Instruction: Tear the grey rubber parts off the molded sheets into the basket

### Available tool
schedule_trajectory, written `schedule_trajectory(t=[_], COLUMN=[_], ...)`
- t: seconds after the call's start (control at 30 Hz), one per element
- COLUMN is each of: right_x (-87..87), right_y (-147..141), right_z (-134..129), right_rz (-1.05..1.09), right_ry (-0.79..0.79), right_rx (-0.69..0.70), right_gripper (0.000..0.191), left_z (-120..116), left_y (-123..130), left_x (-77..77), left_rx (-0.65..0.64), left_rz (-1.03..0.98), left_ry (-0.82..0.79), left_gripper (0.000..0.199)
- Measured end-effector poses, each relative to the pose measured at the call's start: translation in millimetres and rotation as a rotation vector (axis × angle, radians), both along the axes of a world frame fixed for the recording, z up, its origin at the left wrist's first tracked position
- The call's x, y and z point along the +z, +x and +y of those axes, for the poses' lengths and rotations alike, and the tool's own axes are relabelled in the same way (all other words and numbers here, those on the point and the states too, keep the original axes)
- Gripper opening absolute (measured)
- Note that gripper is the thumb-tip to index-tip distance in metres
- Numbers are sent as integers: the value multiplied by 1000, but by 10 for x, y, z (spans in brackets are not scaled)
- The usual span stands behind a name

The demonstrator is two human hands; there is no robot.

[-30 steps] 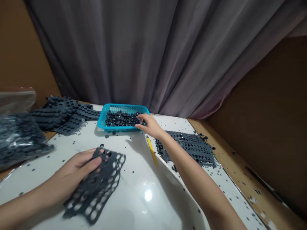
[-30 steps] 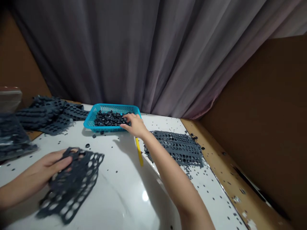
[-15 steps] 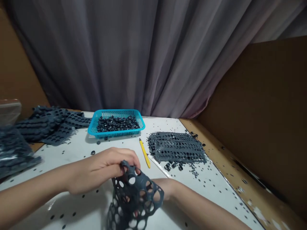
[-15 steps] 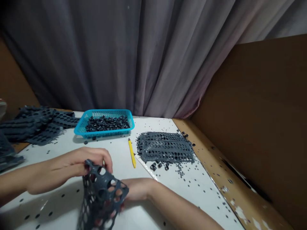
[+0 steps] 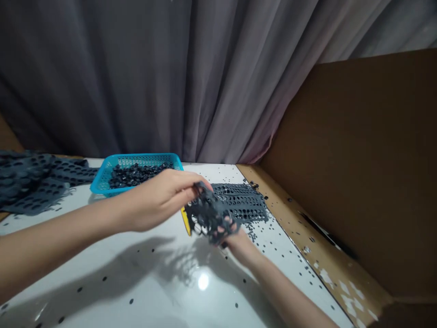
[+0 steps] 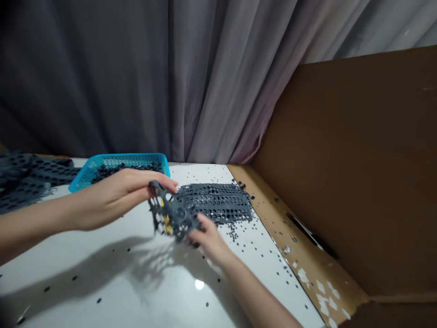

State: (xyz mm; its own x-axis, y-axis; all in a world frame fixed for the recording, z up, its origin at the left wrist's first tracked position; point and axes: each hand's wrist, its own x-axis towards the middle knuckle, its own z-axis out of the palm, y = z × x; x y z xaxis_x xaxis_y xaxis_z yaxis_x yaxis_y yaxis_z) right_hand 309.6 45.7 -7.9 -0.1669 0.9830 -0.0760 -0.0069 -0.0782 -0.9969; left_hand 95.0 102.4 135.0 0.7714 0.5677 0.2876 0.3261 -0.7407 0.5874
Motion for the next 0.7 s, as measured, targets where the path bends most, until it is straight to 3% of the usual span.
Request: schedule_trajectory(t=[0.07, 0.13, 0.23, 0.33, 0.43, 0.5, 0.6, 0.7], right_x=[102, 184, 200, 78, -67, -120, -131, -110], right_y=[455, 880, 1353, 1606, 1679, 1648, 1492, 1265], right_z=[87, 191, 362, 504, 542, 500, 411, 425], right_rz=[-58, -168, -276, -461, -684, -817, -953, -1094], right_ry=[54, 101, 135, 146, 208, 282, 400, 511], right_rx=[-217, -400, -527, -646, -785, -825, -741, -557], right_gripper=[29, 36, 42, 45, 46, 47, 43, 38], left_z=[151, 314, 568, 784, 864, 810, 592, 314], left_y=[-9, 33, 236, 536, 751, 758, 520, 51], left_x=[-107, -269, -606, -989, -1263, -1338, -1331, -1301], left_rx=[189, 275, 205, 185, 300, 350, 308, 198], left_rz=[62, 95, 66, 121, 82, 52, 56, 127], left_ry=[-13, -82, -216, -118, 0, 92, 184, 304], left_gripper=[34, 37, 42, 32, 36, 43, 42, 31])
